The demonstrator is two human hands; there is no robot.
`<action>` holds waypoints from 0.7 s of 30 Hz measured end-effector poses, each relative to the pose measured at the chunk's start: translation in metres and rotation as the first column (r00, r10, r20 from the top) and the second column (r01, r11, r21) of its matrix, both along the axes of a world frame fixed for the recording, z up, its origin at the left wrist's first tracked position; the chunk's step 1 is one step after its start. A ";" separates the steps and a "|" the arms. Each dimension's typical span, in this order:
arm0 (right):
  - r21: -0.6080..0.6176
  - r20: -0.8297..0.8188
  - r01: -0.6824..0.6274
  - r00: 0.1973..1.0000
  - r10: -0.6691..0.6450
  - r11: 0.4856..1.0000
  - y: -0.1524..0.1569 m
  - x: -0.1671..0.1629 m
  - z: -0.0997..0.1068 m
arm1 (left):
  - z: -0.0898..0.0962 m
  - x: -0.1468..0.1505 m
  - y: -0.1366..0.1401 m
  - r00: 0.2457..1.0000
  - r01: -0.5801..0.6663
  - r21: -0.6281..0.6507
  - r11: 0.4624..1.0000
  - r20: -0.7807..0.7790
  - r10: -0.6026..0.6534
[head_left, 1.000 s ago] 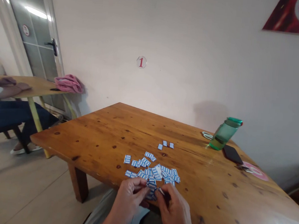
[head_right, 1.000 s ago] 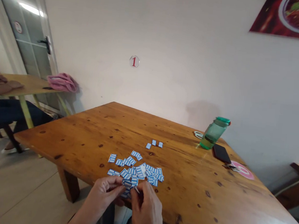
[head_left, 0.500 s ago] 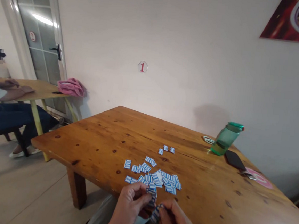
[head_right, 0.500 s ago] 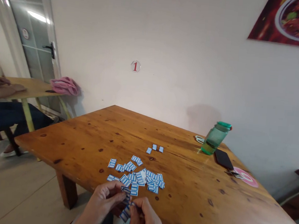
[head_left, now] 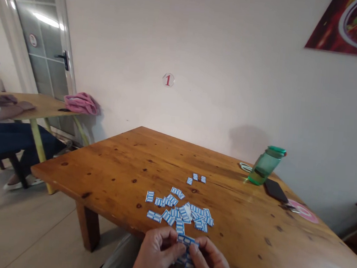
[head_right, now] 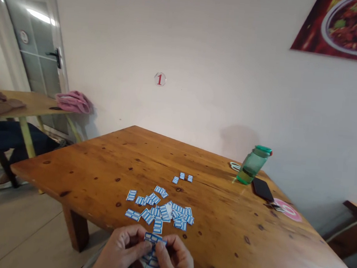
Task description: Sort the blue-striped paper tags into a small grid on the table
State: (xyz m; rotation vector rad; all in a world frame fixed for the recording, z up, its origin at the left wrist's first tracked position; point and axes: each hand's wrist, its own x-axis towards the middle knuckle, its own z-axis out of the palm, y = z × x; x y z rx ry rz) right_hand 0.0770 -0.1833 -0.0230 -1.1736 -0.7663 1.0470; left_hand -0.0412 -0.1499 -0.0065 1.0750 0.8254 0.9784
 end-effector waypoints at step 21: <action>-0.050 -0.256 -0.163 0.956 0.145 0.985 -0.005 -0.001 0.001 | 0.001 -0.001 -0.008 0.985 0.101 -0.145 0.984 0.151 -0.079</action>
